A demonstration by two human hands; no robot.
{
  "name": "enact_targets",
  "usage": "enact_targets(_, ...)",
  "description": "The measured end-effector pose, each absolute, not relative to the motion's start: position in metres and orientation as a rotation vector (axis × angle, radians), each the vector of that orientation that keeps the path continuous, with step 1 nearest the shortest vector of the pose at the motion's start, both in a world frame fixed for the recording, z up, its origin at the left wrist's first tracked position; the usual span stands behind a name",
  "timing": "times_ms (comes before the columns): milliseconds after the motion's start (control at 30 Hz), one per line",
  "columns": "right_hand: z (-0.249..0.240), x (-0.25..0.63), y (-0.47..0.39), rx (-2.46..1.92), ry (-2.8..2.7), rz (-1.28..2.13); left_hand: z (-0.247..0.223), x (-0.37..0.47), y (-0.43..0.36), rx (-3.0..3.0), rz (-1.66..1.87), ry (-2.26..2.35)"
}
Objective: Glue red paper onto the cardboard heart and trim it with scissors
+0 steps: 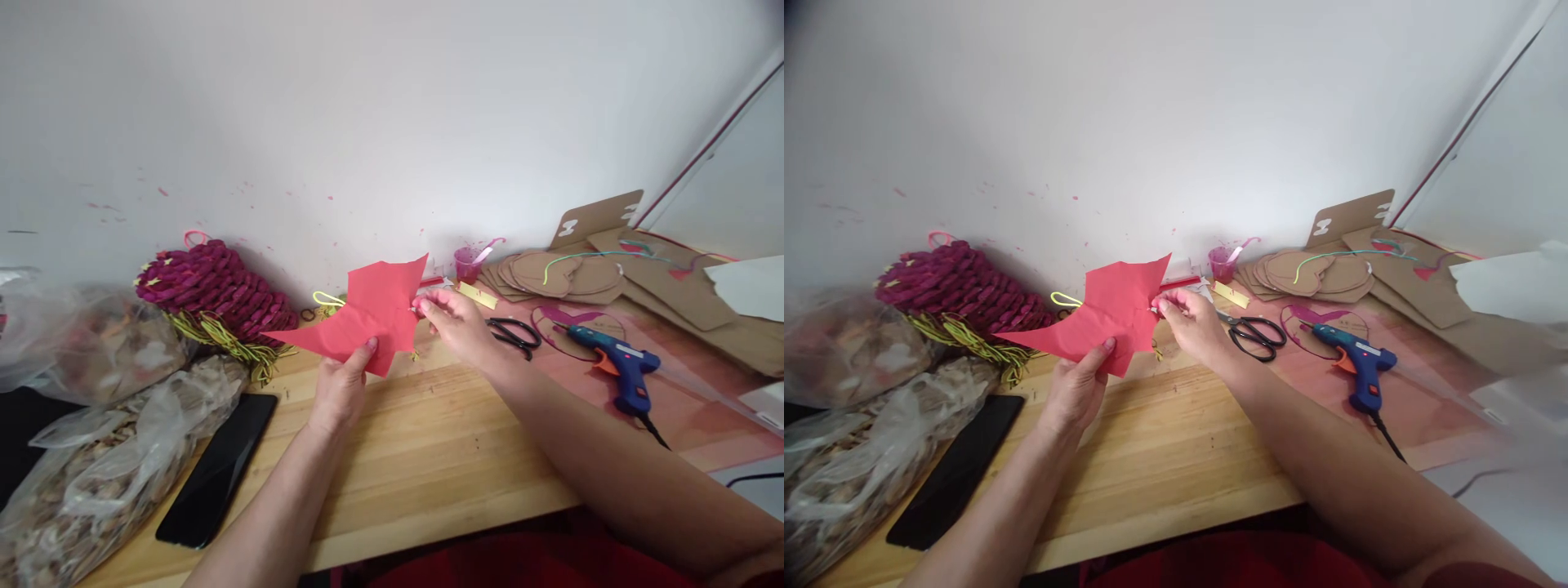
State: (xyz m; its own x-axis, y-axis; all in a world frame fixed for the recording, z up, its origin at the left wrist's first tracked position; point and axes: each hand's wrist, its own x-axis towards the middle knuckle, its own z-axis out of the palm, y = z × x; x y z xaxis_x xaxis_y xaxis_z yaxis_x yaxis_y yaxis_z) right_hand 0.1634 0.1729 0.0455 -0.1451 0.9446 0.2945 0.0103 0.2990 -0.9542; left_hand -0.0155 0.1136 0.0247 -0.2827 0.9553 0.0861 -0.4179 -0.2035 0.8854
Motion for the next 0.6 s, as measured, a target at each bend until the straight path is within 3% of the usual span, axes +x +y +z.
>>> enact_targets(400,0.0454,0.1631,0.1646,-0.949,-1.707,0.316,0.0193,-0.0162,0.1114,0.926,1.689,1.007)
enact_targets(500,0.0456,0.164,0.1658,-0.933,-1.747,0.305,0.0226,-0.0139,0.1092,0.853,1.678,0.975)
enact_targets(600,0.0469,0.164,0.1672,-0.955,-1.72,0.54,0.0273,-0.0114,0.1078,0.691,1.645,0.939)
